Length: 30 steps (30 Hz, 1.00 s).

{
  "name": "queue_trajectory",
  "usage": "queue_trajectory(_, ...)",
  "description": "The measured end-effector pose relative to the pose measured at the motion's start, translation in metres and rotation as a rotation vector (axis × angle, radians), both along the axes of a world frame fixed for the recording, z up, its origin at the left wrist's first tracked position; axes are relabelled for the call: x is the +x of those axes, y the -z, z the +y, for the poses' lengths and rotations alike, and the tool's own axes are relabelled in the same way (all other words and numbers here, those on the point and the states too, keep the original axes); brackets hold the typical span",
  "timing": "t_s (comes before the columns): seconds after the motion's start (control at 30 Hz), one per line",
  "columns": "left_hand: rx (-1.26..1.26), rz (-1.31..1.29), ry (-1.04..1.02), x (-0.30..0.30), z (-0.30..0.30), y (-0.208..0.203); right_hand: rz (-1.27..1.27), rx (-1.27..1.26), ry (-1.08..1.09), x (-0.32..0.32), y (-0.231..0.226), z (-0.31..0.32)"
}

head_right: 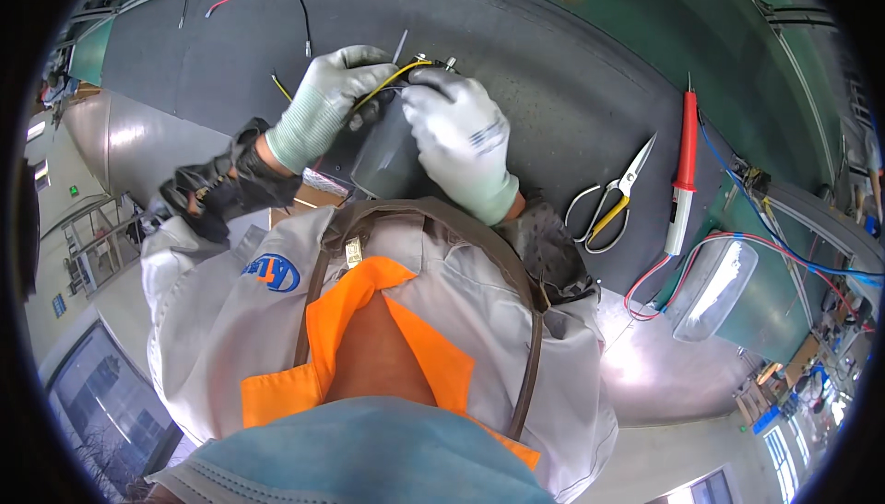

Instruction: Connecting wires to small electrical motors or components on an assembly line.

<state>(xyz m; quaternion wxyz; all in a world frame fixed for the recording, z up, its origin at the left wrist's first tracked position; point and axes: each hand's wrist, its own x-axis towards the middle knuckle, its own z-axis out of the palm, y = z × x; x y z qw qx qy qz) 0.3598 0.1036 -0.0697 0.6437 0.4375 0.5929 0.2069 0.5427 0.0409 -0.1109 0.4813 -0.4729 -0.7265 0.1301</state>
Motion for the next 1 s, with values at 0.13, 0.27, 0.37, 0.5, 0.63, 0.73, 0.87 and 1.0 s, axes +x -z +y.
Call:
queue_trajectory(0.13, 0.096, -0.038, -0.037, 0.012, -0.009, 0.008, 0.915, -0.733, -0.112, 0.012, -0.018, 0.009)
queue_trajectory(0.27, 0.231, -0.044, -0.006, 0.02, -0.013, 0.02, 1.084, -0.748, -0.132, 0.017, -0.025, 0.016)
queue_trajectory(0.37, 0.333, -0.008, 0.029, 0.021, -0.013, 0.022, 1.067, -0.737, -0.135, 0.02, -0.019, 0.017)
queue_trajectory(0.5, 0.459, 0.067, 0.11, 0.022, -0.012, 0.02, 1.042, -0.769, -0.104, 0.024, -0.023, 0.017)
queue_trajectory(0.63, 0.54, 0.078, 0.173, 0.025, -0.012, 0.022, 0.959, -0.884, -0.241, 0.046, -0.024, 0.024)
queue_trajectory(0.73, 0.553, 0.022, 0.183, 0.032, -0.012, 0.024, 0.868, -0.997, -0.317, 0.058, -0.03, 0.034)
queue_trajectory(0.87, 0.668, 0.034, 0.218, 0.045, -0.012, 0.018, 0.75, -1.141, -0.28, 0.065, -0.043, 0.034)
queue_trajectory(1.0, 0.911, 0.135, 0.355, 0.047, -0.015, 0.017, 0.564, -0.886, -0.122, 0.054, -0.031, 0.016)
